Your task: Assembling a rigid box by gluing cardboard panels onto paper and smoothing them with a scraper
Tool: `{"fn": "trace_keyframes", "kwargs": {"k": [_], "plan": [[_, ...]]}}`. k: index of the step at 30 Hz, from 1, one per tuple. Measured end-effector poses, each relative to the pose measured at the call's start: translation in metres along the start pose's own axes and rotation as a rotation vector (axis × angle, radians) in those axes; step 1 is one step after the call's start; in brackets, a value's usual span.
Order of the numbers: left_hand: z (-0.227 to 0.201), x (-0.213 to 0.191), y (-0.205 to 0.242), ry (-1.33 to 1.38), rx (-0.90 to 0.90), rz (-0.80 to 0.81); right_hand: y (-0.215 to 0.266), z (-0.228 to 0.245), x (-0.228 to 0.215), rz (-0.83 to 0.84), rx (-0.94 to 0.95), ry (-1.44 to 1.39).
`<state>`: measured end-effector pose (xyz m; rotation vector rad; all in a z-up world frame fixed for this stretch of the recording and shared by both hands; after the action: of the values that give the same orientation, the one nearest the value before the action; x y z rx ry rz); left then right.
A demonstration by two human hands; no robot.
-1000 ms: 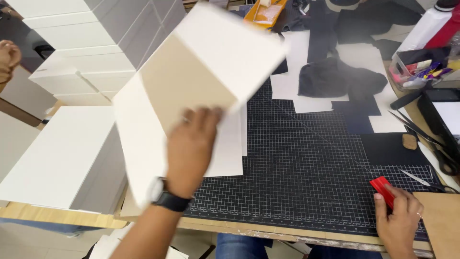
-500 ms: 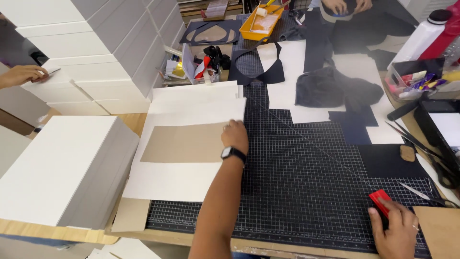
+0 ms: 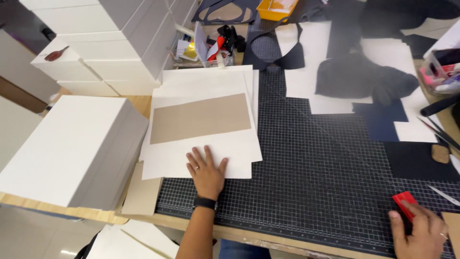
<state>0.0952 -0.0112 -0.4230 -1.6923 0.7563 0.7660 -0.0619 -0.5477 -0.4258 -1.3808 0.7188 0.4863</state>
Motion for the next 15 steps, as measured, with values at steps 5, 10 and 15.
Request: {"fn": "trace_keyframes", "kwargs": {"k": [5, 10, 15], "plan": [[0.054, 0.024, -0.026, 0.119, -0.022, 0.296, -0.005, 0.003, -0.004, -0.031, -0.046, 0.028], [0.068, 0.012, -0.047, 0.186, -0.115, 0.514, -0.002, 0.008, -0.007, -0.021, -0.024, -0.214], [0.063, -0.011, -0.027, 0.297, -0.036, 0.421, 0.007, -0.005, 0.017, 0.087, -0.006, -0.274]]}}
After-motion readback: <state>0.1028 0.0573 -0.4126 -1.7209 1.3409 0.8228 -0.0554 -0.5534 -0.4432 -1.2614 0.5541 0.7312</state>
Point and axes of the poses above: each hand's wrist, its own y-axis away from the middle knuckle, its own x-axis out of the palm, z = x × y, the point moved 4 cm from there along -y, towards the middle knuckle, and after that the axes turned 12 degrees about y, right-handed, at the moved point
